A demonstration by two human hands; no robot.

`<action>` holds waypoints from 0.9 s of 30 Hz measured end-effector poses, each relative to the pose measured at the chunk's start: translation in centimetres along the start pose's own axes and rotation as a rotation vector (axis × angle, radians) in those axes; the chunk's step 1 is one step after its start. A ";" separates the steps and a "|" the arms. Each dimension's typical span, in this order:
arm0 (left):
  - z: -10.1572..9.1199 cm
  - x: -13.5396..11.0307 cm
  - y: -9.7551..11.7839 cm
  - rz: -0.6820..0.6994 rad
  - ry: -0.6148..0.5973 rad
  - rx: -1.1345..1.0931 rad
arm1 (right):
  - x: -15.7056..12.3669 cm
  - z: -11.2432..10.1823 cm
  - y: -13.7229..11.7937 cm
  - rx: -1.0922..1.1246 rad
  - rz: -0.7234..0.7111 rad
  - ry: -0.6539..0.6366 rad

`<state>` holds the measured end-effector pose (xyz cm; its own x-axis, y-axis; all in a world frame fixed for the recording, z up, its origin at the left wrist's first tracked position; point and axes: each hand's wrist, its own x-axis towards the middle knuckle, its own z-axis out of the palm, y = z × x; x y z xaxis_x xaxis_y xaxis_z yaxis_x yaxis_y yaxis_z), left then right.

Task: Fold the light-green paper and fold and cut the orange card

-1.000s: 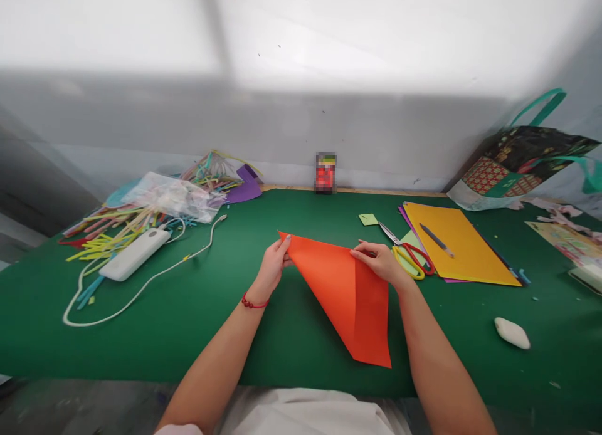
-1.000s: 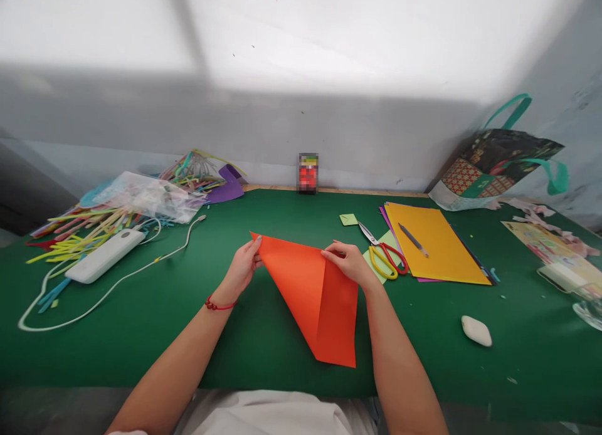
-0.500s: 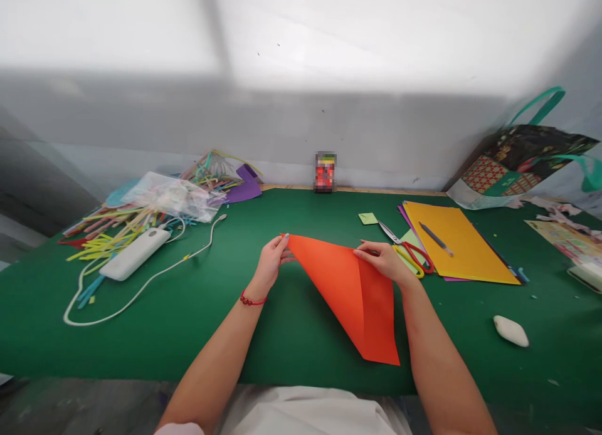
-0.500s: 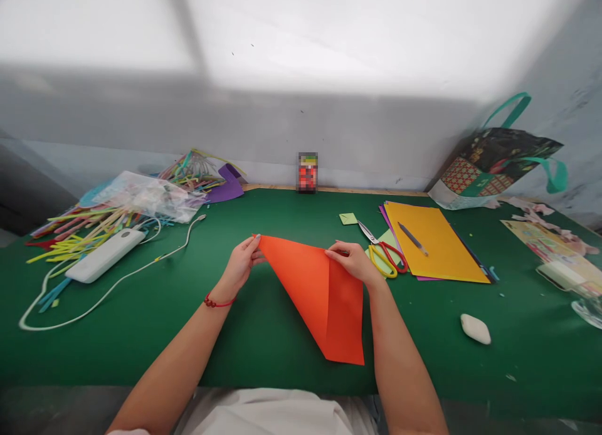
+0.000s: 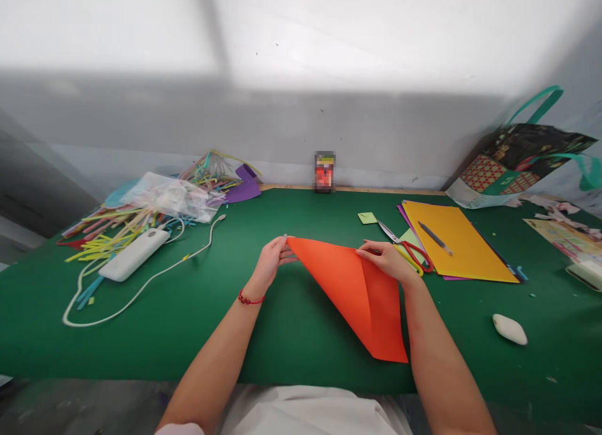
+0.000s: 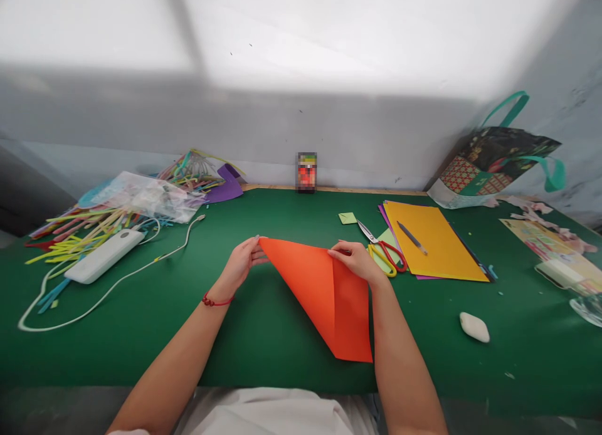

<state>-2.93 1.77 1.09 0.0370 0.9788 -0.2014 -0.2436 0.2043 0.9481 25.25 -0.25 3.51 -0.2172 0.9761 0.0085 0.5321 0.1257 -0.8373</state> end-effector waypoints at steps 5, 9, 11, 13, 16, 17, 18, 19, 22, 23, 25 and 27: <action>0.0 0.0 0.0 -0.029 0.007 -0.001 | -0.1 -0.2 -0.1 -0.001 0.011 0.000; -0.2 0.2 0.0 -0.041 0.009 -0.021 | -0.1 -0.2 0.0 -0.002 0.010 -0.008; -0.3 0.1 0.1 -0.051 -0.007 -0.033 | -0.1 -0.3 0.1 -0.007 0.009 -0.012; -0.4 0.0 0.4 -0.051 -0.025 -0.044 | -0.1 -0.3 0.3 -0.019 0.007 -0.009; -0.6 -0.1 0.7 -0.036 -0.045 -0.049 | -0.1 -0.5 0.5 -0.032 0.006 -0.014; -0.7 -0.2 0.8 -0.034 -0.054 -0.049 | -0.1 -0.6 0.6 -0.033 0.008 -0.019; -0.7 -0.2 0.9 -0.035 -0.063 -0.049 | -0.1 -0.6 0.7 -0.034 0.010 -0.024; -0.7 -0.2 0.9 -0.038 -0.068 -0.051 | -0.1 -0.7 0.7 -0.035 0.012 -0.029; -0.7 -0.1 0.8 -0.046 -0.067 -0.057 | -0.2 -0.8 0.8 -0.039 0.014 -0.037; -0.7 -0.1 0.8 -0.047 -0.060 -0.059 | -0.2 -0.8 0.9 -0.040 0.014 -0.040; -0.6 -0.1 0.7 -0.049 -0.044 -0.064 | -0.1 -0.8 0.9 -0.042 0.013 -0.044; -0.6 0.0 0.6 -0.050 -0.027 -0.070 | -0.1 -0.8 1.0 -0.043 0.011 -0.046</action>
<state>-3.62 1.88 1.55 0.0766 0.9675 -0.2410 -0.3079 0.2529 0.9172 26.46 -0.06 3.13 -0.2484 0.9683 -0.0264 0.5691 0.1238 -0.8129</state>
